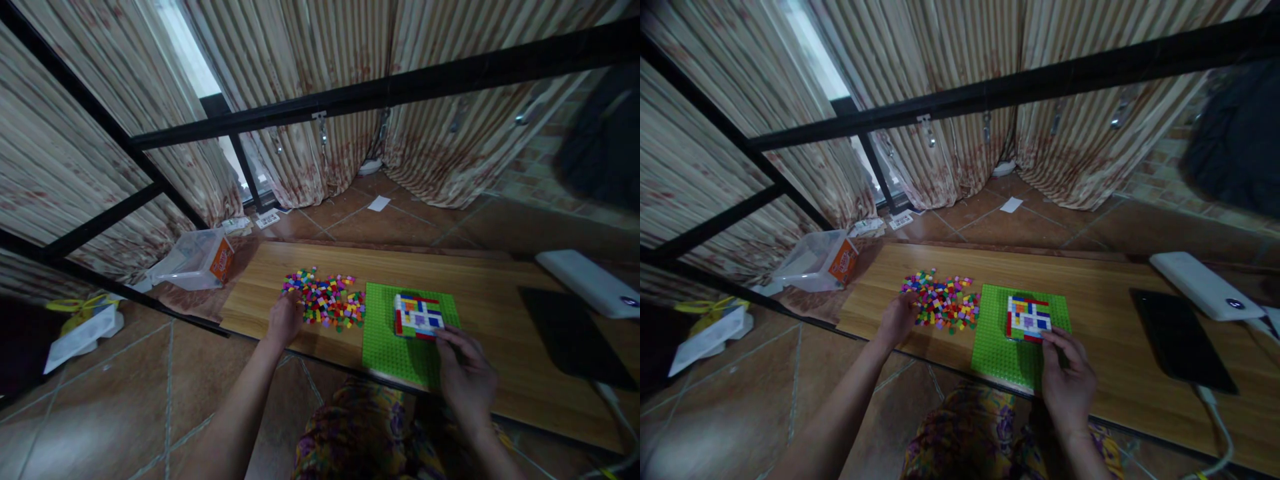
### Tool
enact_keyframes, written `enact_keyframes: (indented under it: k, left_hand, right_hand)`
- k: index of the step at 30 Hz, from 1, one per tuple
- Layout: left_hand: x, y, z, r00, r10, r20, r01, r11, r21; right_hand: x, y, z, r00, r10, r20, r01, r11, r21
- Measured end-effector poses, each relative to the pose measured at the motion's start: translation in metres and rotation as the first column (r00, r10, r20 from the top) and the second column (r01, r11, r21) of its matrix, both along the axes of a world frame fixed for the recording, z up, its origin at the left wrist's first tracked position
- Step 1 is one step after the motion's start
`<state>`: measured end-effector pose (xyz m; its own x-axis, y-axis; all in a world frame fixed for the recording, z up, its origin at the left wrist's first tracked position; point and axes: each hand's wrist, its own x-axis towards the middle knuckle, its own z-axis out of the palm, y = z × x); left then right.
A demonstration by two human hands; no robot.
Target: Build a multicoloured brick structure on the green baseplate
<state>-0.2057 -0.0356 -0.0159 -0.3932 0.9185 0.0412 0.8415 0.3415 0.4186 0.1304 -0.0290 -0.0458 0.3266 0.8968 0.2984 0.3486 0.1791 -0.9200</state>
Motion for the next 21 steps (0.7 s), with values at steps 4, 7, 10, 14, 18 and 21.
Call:
enact_keyframes:
  k: [4,7,10,14,18,21]
  left_hand:
    - [-0.001,-0.001,0.005,0.996,0.033,0.085,-0.042,0.993,0.11]
    - [0.006,-0.003,0.016,0.971,0.025,0.239,-0.076,0.976,0.204]
    - [0.028,-0.008,0.028,0.897,-0.044,0.44,-0.088,0.958,0.275]
    - [0.077,-0.017,0.042,0.772,-0.208,0.601,-0.011,0.94,0.34]
    - [0.11,-0.025,0.052,0.703,-0.335,0.627,0.089,0.917,0.39]
    - [0.115,-0.027,0.056,0.64,-0.398,0.657,0.137,0.901,0.412]
  right_hand:
    - [0.001,0.0,0.002,1.0,-0.005,-0.012,0.005,1.0,-0.013]
    - [-0.001,-0.005,0.017,0.996,-0.075,0.046,0.074,0.997,0.017]
    - [-0.015,-0.016,0.042,0.988,-0.07,0.136,0.058,0.995,0.085]
    - [-0.061,-0.026,0.068,0.938,0.31,-0.154,-0.328,0.938,-0.114]
    - [-0.1,-0.02,0.074,0.78,0.269,-0.564,-0.468,0.85,-0.242]
    - [-0.106,-0.016,0.075,0.671,0.258,-0.695,-0.538,0.815,-0.216]
